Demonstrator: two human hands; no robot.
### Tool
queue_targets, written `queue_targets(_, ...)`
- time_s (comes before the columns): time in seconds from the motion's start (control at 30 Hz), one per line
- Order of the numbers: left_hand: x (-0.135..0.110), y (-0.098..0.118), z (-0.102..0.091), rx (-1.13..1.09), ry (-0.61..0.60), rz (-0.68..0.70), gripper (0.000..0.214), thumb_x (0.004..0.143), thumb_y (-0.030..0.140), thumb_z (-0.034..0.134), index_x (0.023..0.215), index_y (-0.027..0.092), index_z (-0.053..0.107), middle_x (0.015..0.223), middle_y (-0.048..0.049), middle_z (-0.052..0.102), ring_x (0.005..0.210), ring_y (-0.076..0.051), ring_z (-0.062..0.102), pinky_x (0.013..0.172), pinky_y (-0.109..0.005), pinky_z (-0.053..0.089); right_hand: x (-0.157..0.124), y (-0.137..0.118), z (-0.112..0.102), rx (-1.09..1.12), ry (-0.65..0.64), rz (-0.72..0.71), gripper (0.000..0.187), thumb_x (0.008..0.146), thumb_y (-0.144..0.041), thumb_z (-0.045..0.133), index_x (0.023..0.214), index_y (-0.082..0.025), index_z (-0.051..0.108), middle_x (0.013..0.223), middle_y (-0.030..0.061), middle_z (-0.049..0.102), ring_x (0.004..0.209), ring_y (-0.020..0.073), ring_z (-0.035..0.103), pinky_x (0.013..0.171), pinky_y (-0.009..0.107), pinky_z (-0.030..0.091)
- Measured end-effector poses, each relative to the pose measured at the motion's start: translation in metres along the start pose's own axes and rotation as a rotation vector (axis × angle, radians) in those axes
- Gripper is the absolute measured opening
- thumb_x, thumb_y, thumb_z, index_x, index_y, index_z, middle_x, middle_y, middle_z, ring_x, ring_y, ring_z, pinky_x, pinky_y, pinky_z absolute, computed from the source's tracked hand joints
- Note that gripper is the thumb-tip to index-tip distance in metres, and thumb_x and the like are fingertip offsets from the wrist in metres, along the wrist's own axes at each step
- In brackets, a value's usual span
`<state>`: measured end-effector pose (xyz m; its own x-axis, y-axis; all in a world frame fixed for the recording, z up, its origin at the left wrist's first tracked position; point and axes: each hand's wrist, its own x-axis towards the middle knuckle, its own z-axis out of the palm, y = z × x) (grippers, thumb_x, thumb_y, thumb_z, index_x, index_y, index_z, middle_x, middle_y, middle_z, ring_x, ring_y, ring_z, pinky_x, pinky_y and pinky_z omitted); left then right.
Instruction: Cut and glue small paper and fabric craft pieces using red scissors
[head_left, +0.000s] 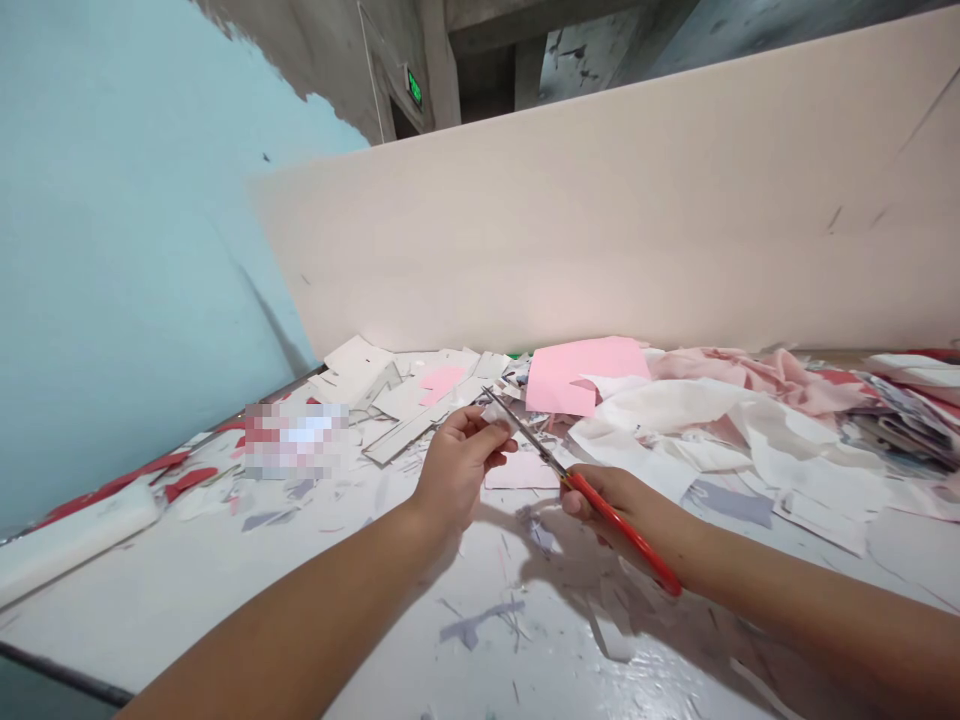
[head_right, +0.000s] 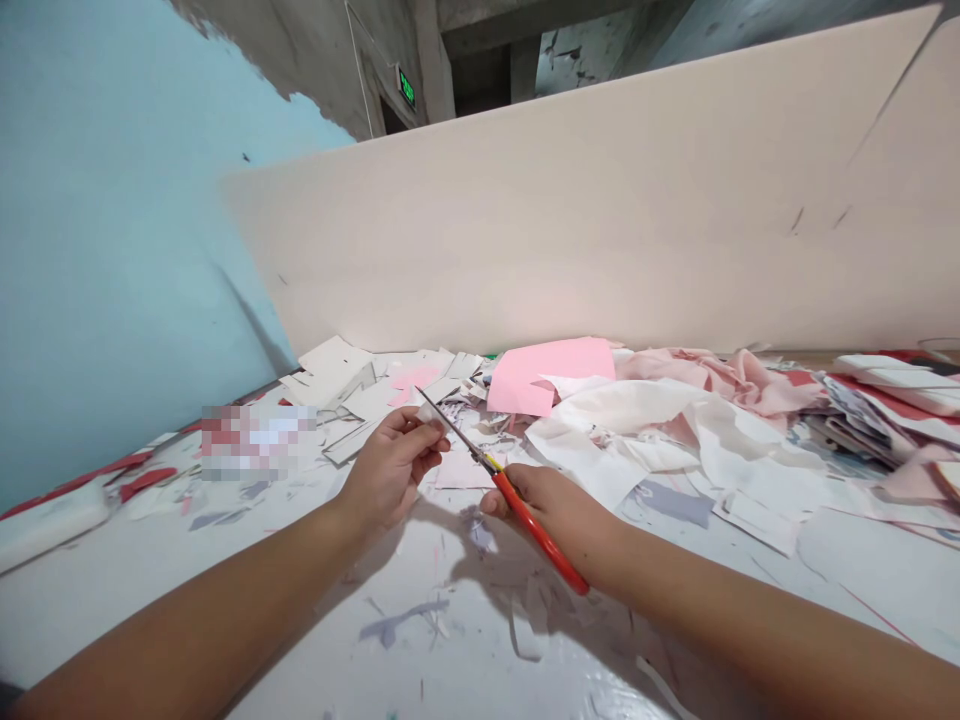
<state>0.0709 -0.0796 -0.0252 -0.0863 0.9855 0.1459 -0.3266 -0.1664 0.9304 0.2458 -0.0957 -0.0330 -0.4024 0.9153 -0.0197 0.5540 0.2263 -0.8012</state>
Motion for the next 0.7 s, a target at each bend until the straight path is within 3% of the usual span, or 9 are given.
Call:
queue_targets(0.3, -0.002, 0.002, 0.002, -0.047, -0.004, -0.030, 0.019, 0.063, 0.020, 0.069, 0.068, 0.017, 0.051, 0.061, 0.0057, 0.052, 0.057, -0.006, 0.056, 0.055, -0.018, 0.041, 0.000, 0.010, 0.002, 0.123, -0.015, 0.079, 0.035, 0.077, -0.052, 0.048, 0.064, -0.020, 0.040, 0.052, -0.0052, 0.038, 0.044, 0.0096, 0.037, 0.041, 0.022, 0.028)
queue_targets(0.43, -0.004, 0.004, 0.001, -0.078, -0.077, -0.038, 0.016, 0.064, 0.017, 0.067, 0.064, 0.016, 0.051, 0.057, 0.0059, 0.052, 0.054, -0.005, 0.055, 0.052, -0.016, 0.040, 0.002, 0.010, 0.000, 0.162, 0.086, 0.044, 0.037, 0.080, -0.056, 0.041, 0.067, -0.020, 0.039, 0.054, -0.0052, 0.038, 0.047, 0.0103, 0.038, 0.045, 0.023, 0.032)
queue_targets(0.53, -0.007, 0.008, 0.000, -0.054, -0.145, 0.035, 0.012, 0.065, 0.016, 0.066, 0.066, 0.017, 0.053, 0.056, 0.0058, 0.053, 0.051, -0.005, 0.055, 0.050, -0.017, 0.041, 0.005, 0.007, -0.005, -0.035, 0.149, -0.004, 0.036, 0.080, -0.055, 0.041, 0.069, -0.020, 0.041, 0.059, -0.0027, 0.046, 0.053, 0.0123, 0.042, 0.049, 0.024, 0.033)
queue_targets(0.7, -0.016, 0.010, 0.003, 0.055, -0.235, 0.115, 0.024, 0.062, 0.019, 0.070, 0.080, 0.020, 0.054, 0.058, 0.0067, 0.055, 0.049, -0.009, 0.058, 0.051, -0.021, 0.045, -0.001, 0.007, -0.001, -0.517, 0.061, -0.043, 0.018, 0.071, -0.037, 0.055, 0.069, -0.020, 0.049, 0.068, 0.0022, 0.055, 0.058, 0.0164, 0.048, 0.049, 0.025, 0.030)
